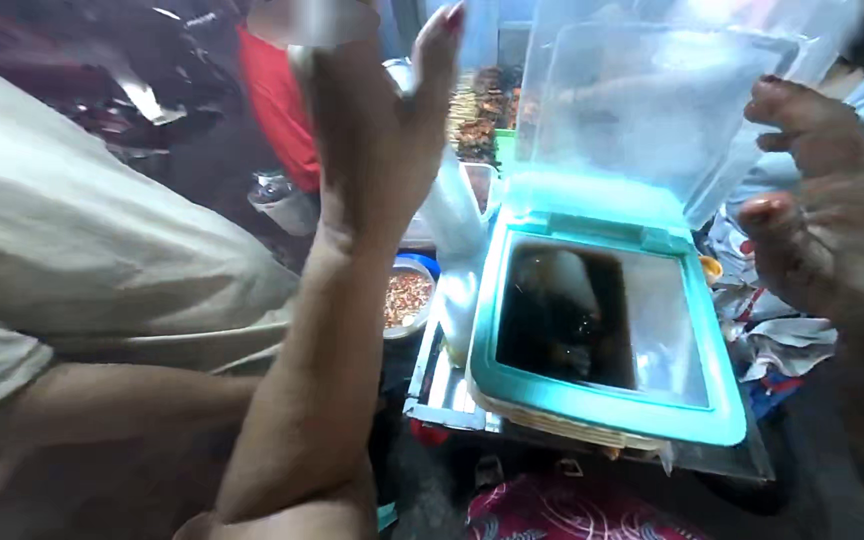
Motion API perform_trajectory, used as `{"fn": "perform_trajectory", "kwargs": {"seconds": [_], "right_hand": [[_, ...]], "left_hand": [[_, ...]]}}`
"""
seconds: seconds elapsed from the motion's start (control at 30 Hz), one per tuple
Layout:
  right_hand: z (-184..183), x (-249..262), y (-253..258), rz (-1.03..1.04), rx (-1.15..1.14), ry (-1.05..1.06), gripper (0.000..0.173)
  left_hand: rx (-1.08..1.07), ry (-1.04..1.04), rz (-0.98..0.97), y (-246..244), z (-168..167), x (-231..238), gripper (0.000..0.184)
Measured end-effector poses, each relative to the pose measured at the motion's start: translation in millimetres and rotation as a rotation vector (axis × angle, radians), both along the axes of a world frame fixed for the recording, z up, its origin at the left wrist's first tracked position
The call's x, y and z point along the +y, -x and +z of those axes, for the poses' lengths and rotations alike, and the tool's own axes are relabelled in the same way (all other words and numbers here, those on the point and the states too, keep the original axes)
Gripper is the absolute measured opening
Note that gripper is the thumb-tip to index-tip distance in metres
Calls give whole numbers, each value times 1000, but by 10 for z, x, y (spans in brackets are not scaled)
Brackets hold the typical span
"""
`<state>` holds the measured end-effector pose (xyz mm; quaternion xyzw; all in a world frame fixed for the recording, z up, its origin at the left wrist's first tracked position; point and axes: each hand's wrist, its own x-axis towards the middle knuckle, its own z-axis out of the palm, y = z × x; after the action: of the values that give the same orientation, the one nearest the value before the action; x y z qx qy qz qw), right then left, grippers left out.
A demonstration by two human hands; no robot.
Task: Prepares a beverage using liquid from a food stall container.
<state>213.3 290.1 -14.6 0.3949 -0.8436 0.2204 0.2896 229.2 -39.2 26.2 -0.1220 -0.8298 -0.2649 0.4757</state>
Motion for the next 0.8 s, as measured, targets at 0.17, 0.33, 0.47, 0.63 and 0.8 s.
{"fn": "perform_trajectory", "kwargs": {"seconds": [0.17,0.33,0.47,0.63,0.8], "right_hand": [[427,-892,260,364,186,-81,60],[607,-1893,708,436,-113,-95,66],[538,-2428,903,269,-322,-50,88],[539,-2600,1033,133,-271,-41,49],[509,-2505,1054,261,-152,-5,33]], "left_hand": [[-287,-535,-144,-44,-1082,-427,90],[-293,-713,-450,430,-1406,-400,101],[-244,-692,-450,493,-1411,-368,97],[-215,-826,-573,488,-1425,-279,98],[-317,-888,-595,460,-1425,-271,99]]}}
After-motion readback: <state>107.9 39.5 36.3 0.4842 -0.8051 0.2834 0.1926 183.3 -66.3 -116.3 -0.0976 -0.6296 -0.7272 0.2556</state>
